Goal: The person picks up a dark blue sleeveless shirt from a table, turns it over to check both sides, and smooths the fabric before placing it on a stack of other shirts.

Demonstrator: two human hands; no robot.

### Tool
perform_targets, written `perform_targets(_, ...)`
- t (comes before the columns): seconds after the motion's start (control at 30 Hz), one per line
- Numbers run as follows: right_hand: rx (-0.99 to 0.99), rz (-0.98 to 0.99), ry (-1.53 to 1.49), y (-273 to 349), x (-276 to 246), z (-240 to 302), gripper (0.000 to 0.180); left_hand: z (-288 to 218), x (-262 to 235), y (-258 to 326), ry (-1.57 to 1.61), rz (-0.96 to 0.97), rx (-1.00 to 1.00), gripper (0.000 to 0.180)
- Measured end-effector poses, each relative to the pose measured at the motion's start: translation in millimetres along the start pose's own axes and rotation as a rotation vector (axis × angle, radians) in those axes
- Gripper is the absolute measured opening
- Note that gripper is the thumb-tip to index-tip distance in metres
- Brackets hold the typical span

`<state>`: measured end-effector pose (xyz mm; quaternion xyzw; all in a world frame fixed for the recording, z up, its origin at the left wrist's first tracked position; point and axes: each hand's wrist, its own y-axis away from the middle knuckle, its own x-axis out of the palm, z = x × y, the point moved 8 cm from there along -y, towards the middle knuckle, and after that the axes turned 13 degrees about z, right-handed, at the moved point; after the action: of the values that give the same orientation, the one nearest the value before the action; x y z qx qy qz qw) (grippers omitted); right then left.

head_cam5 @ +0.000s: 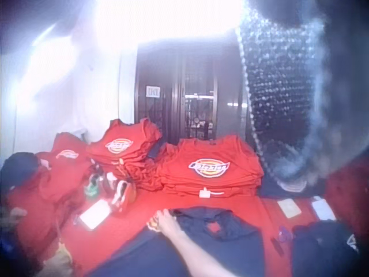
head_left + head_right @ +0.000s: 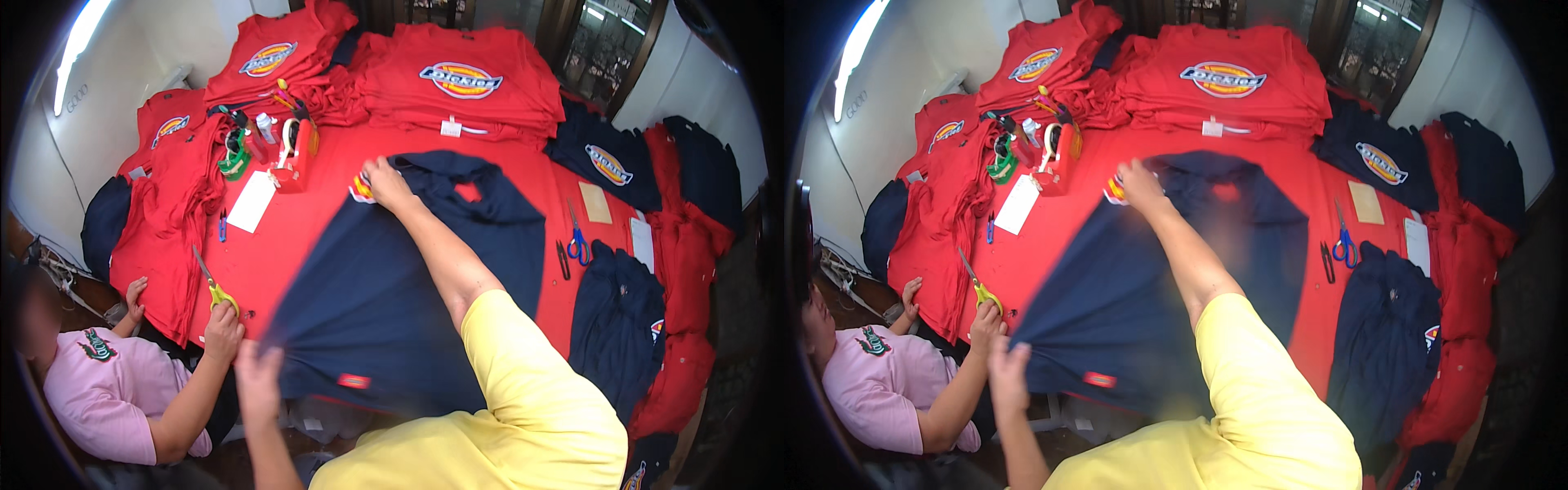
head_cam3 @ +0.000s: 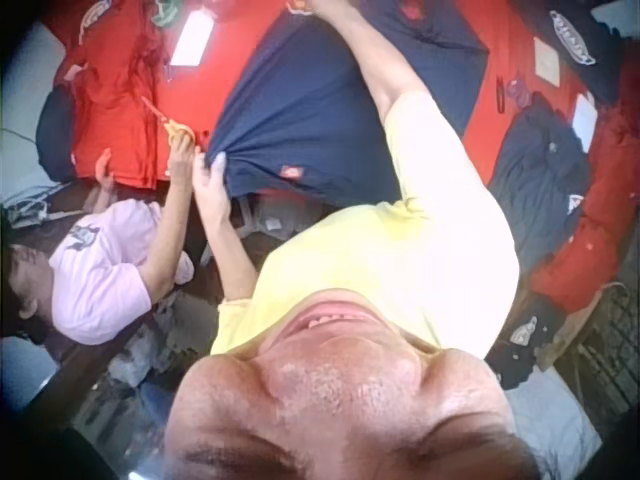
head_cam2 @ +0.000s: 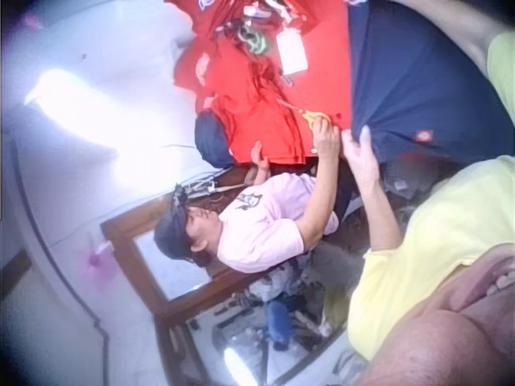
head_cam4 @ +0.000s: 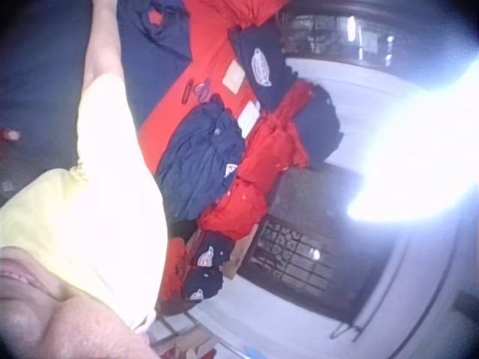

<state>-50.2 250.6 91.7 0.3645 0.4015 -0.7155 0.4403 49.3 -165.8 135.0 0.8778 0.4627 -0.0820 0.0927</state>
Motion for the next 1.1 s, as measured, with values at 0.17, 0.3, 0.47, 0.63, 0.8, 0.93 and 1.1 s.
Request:
perform_targets(0.17,-0.314,-0.685,-0.962,-36,-182,63,0.009,-147,-47,33,0.356,0.089,0.529,0.055)
perform_targets(0.3,-0.294,-0.687,-1.384,-4,-248,22,0.017,-187,37,50,0.078,0.403,0.738,0.053)
perform_targets(0.47,0.02,-0.361,-1.489,95,-225,-90,0.033,-163,193,42,-0.018,0.863,0.434,0.043)
perform_targets(0.63,0.549,-0.243,-0.811,238,-177,-146,0.042,-65,261,48,-0.548,1.005,0.801,0.046)
perform_targets(0.8,0.468,-0.22,-0.536,344,-124,-76,0.028,-23,190,-37,-0.761,0.715,0.541,0.033)
perform_targets(0.93,0.401,-0.085,-0.227,363,-77,14,0.024,-11,142,-67,-0.437,0.405,0.363,0.033)
perform_targets(1.1,0.261,-0.071,0.057,349,-25,75,0.033,45,207,-29,-0.877,0.484,0.582,0.045)
